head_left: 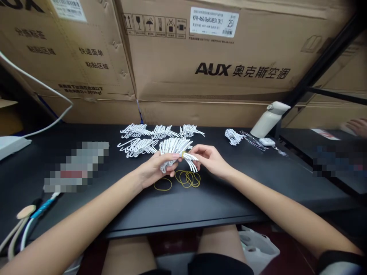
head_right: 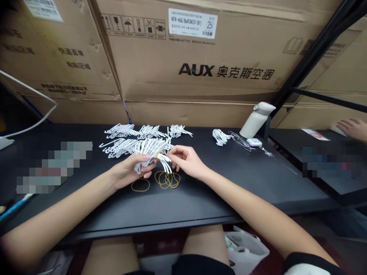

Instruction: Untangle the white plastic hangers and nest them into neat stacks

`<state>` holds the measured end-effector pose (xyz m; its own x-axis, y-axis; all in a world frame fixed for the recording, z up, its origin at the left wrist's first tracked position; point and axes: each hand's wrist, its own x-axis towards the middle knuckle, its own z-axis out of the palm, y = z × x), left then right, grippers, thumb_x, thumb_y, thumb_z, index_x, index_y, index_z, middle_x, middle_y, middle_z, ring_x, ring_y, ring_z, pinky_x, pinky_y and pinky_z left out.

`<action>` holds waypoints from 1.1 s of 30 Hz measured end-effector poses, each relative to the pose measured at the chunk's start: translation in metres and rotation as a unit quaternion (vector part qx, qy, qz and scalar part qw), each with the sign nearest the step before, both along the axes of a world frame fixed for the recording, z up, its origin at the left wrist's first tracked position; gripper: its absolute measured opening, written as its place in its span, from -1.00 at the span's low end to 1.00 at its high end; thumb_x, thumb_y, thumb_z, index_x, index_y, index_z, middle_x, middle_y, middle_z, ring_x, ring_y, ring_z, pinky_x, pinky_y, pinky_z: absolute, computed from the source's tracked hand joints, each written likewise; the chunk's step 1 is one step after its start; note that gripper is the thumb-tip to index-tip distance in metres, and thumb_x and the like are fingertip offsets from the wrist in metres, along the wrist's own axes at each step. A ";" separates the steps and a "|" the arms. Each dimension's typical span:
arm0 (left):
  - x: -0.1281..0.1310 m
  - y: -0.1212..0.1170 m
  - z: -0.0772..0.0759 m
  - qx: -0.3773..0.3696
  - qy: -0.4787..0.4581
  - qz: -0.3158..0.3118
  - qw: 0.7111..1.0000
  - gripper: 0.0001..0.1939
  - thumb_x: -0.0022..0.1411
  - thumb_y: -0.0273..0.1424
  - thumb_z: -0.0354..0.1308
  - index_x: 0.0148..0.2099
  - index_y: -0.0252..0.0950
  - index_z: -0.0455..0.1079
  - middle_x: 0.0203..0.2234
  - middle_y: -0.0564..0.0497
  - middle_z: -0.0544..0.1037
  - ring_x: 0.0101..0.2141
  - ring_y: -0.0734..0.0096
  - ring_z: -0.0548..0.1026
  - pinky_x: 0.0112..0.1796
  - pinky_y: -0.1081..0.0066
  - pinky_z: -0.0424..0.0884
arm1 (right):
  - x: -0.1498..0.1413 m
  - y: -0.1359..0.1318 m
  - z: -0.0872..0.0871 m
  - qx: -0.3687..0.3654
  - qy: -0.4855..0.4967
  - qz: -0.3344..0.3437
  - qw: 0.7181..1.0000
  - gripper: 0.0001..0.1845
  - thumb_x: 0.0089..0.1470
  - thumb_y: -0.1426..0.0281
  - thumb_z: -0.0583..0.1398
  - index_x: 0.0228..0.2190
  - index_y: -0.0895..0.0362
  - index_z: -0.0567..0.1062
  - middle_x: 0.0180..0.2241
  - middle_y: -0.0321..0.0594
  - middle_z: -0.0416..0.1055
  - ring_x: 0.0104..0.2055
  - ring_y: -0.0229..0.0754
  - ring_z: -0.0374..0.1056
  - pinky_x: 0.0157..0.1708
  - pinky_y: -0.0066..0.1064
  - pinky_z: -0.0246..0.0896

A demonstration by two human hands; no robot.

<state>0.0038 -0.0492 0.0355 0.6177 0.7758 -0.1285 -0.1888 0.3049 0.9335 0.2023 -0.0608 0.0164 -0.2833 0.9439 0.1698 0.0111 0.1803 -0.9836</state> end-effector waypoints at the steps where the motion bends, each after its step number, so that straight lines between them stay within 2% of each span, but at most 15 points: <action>1: 0.000 0.000 -0.001 0.002 0.004 -0.007 1.000 -0.86 0.01 -0.37 0.22 -0.45 -0.37 0.43 -0.69 0.12 0.22 -0.65 0.63 0.09 -0.61 0.53 0.26 | -0.001 0.000 -0.001 0.003 -0.001 0.000 1.000 -0.72 0.01 0.18 0.24 -0.48 0.17 0.45 -0.61 -0.35 0.32 -0.60 -0.35 0.25 -0.62 -0.49 0.21; 3: 0.001 -0.001 -0.002 0.003 0.002 -0.022 1.000 -0.85 0.00 -0.38 0.22 -0.47 -0.39 0.43 -0.73 0.14 0.19 -0.67 0.65 0.07 -0.62 0.54 0.26 | -0.003 -0.002 -0.003 0.023 0.007 -0.027 0.999 -0.71 0.06 0.18 0.19 -0.47 0.16 0.46 -0.58 -0.32 0.35 -0.57 -0.35 0.26 -0.60 -0.49 0.23; 6: 0.001 -0.001 -0.003 -0.009 -0.011 -0.043 0.999 -0.79 0.04 -0.36 0.17 -0.51 -0.43 0.43 -0.71 0.10 0.27 -0.70 0.68 0.06 -0.64 0.53 0.27 | -0.005 -0.005 -0.002 0.075 0.025 -0.071 0.994 -0.76 0.05 0.20 0.21 -0.43 0.15 0.48 -0.48 -0.28 0.40 -0.51 -0.33 0.28 -0.56 -0.49 0.26; 11: -0.001 0.000 -0.005 -0.016 -0.027 -0.076 0.997 -0.77 0.03 -0.36 0.17 -0.52 -0.45 0.43 -0.62 0.02 0.39 -0.72 0.71 0.09 -0.65 0.53 0.28 | -0.007 -0.013 0.000 0.142 0.021 -0.048 0.989 -0.79 0.00 0.26 0.27 -0.33 0.12 0.50 -0.32 -0.19 0.43 -0.32 -0.23 0.37 -0.43 -0.43 0.34; 16: -0.001 -0.002 -0.005 0.000 -0.011 -0.085 0.996 -0.84 0.00 -0.39 0.24 -0.37 -0.40 0.45 -0.57 0.06 0.41 -0.69 0.69 0.15 -0.62 0.52 0.31 | -0.006 -0.017 -0.001 0.211 -0.019 -0.048 0.976 -0.86 0.02 0.31 0.27 -0.34 0.11 0.55 -0.31 -0.16 0.40 -0.29 -0.21 0.36 -0.40 -0.39 0.35; 22: 0.001 -0.003 -0.006 0.025 -0.003 -0.057 0.998 -0.89 -0.04 -0.44 0.22 -0.43 -0.40 0.44 -0.59 0.03 0.45 -0.70 0.68 0.17 -0.63 0.52 0.31 | -0.006 -0.020 0.002 0.242 -0.045 -0.069 0.967 -0.90 0.04 0.36 0.25 -0.36 0.10 0.56 -0.33 -0.18 0.39 -0.30 -0.22 0.35 -0.44 -0.42 0.32; 27: 0.002 -0.002 -0.005 0.035 0.007 -0.059 0.998 -0.80 0.01 -0.38 0.15 -0.51 -0.45 0.45 -0.63 -0.02 0.47 -0.76 0.69 0.15 -0.63 0.49 0.31 | -0.003 -0.021 0.007 0.260 -0.067 -0.050 0.962 -0.86 0.04 0.37 0.25 -0.30 0.10 0.56 -0.29 -0.16 0.41 -0.29 -0.21 0.36 -0.42 -0.41 0.33; 30: 0.002 -0.003 -0.004 0.042 0.014 -0.056 0.997 -0.80 0.00 -0.37 0.15 -0.52 -0.44 0.44 -0.67 0.00 0.45 -0.77 0.67 0.17 -0.63 0.49 0.32 | -0.002 -0.020 0.008 0.251 -0.087 -0.027 0.964 -0.84 0.08 0.37 0.22 -0.26 0.11 0.55 -0.28 -0.16 0.43 -0.26 -0.21 0.37 -0.40 -0.41 0.33; 33: 0.003 -0.003 -0.004 0.054 0.019 -0.047 0.997 -0.84 -0.01 -0.39 0.15 -0.49 -0.42 0.43 -0.67 0.02 0.47 -0.78 0.66 0.18 -0.63 0.49 0.32 | -0.003 -0.020 0.006 0.217 -0.066 -0.028 0.974 -0.85 0.08 0.35 0.22 -0.28 0.13 0.53 -0.32 -0.18 0.46 -0.30 -0.22 0.39 -0.36 -0.40 0.33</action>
<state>0.0071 -0.0526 0.0319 0.6842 0.7257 -0.0721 -0.1280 0.2169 0.9678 0.1997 -0.0805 0.0227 -0.2793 0.8065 0.5212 0.1538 0.5733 -0.8048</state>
